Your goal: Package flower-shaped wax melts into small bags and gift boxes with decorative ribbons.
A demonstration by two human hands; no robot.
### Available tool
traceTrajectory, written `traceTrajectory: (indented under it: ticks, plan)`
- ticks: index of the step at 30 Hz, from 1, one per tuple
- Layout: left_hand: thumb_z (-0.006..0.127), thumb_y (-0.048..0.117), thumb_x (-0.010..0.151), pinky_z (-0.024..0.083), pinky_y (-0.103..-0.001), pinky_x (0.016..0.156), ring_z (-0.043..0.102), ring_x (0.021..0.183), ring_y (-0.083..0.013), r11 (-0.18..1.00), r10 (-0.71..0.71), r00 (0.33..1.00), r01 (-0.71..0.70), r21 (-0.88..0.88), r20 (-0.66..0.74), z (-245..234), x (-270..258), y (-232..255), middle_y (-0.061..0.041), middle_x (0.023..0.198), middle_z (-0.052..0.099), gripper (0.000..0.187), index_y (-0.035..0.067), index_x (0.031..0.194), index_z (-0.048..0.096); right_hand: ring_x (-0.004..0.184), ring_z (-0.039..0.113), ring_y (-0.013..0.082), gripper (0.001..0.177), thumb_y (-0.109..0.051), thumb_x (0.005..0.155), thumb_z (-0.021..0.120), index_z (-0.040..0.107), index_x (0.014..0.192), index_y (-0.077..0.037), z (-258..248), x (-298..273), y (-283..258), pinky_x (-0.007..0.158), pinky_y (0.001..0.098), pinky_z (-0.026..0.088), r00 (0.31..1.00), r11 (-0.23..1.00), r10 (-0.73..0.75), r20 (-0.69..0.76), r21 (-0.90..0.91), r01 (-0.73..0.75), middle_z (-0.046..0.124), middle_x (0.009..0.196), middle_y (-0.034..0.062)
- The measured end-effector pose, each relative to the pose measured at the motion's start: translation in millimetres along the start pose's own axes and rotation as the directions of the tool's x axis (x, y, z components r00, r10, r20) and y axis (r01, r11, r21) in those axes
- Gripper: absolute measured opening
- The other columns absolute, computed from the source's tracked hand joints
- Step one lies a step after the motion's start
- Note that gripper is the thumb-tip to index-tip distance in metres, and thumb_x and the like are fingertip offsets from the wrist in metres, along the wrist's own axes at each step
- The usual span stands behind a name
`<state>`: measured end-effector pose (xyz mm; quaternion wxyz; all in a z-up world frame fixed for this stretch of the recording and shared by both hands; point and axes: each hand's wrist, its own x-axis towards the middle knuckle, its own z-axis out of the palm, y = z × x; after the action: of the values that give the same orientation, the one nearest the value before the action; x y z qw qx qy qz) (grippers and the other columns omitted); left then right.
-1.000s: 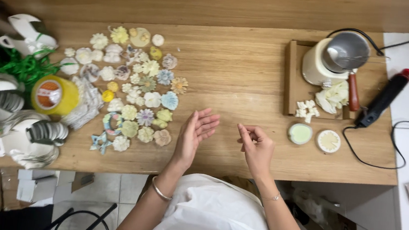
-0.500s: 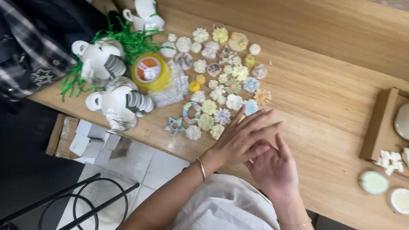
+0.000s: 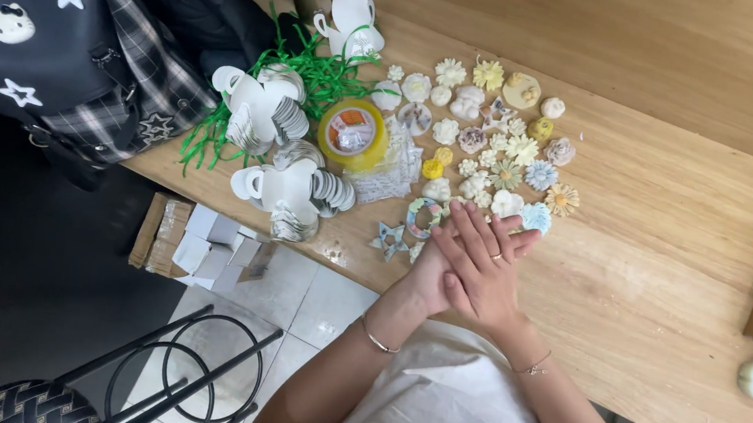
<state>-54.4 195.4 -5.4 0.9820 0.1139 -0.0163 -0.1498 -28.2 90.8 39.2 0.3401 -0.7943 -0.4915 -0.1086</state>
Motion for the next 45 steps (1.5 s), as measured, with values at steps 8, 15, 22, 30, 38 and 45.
traceTrajectory:
  ticks: [8,15,22,30,38,45]
  plan:
    - [0.026,0.062,0.105,0.019,-0.043,0.127,0.029,0.155,-0.0241,0.996,0.07,0.979,-0.058,0.07,-0.19,49,-53,82,-0.012,0.168,0.03,0.079,0.008,0.162,0.03,0.151,0.036,0.0348,0.057,-0.039,0.098,0.05,0.049,0.152,-0.019,28,-6,17,0.126,0.0583,0.009,0.984,0.966,0.161,0.077,-0.218,-0.141,0.041,0.161,0.0175]
    - [0.032,0.054,0.114,0.016,-0.049,0.139,0.036,0.161,-0.0194,0.075,0.29,0.939,-0.213,0.974,0.183,75,-24,63,-0.005,0.171,0.04,0.064,0.016,0.165,0.032,0.142,0.049,0.0294,0.064,-0.045,0.103,0.053,0.037,0.156,-0.011,50,-45,42,0.121,0.0507,0.034,0.43,-0.115,0.726,0.536,0.712,-0.693,0.041,0.161,0.0163]
    - [0.04,0.054,0.106,0.013,-0.059,0.135,0.029,0.161,-0.0188,-0.682,-0.007,0.928,-0.276,0.677,0.372,23,-15,53,0.0,0.173,0.025,0.059,0.032,0.16,0.036,0.145,0.041,0.0342,0.064,-0.05,0.109,0.041,0.041,0.156,-0.007,-24,-9,-12,0.121,0.0499,0.03,0.759,-0.828,0.405,0.51,0.557,0.068,0.037,0.161,0.0176]
    - [0.074,0.023,0.085,0.012,-0.072,0.117,0.044,0.142,-0.0349,-0.719,0.474,0.881,0.382,0.581,0.007,-71,-25,174,-0.02,0.15,0.044,0.059,0.012,0.14,0.052,0.101,0.064,0.028,0.037,-0.023,0.115,0.044,0.063,0.137,-0.001,-58,-78,26,0.096,0.0431,0.048,0.657,-0.678,0.63,0.414,0.706,0.205,0.07,0.119,0.017]
    - [0.076,0.029,0.087,0.012,-0.067,0.123,0.067,0.116,-0.0316,-0.749,0.482,0.828,0.559,0.354,-0.288,-108,-28,222,-0.012,0.116,0.072,0.042,0.012,0.123,0.061,0.08,0.059,0.0206,0.024,-0.019,0.102,0.05,0.065,0.116,-0.005,-39,-50,16,0.076,0.0344,0.049,0.361,-0.565,0.773,0.522,0.825,0.014,0.068,0.093,0.0075]
    - [0.075,0.029,0.08,0.012,-0.065,0.116,0.068,0.111,-0.0302,-0.786,0.475,0.88,0.435,0.439,-0.02,-134,-30,237,-0.009,0.107,0.076,0.037,0.015,0.113,0.068,0.077,0.06,0.0196,0.023,-0.02,0.101,0.048,0.062,0.114,-0.006,-28,-42,10,0.075,0.0342,0.051,0.285,-0.587,0.742,0.606,0.794,-0.161,0.066,0.092,0.0082]
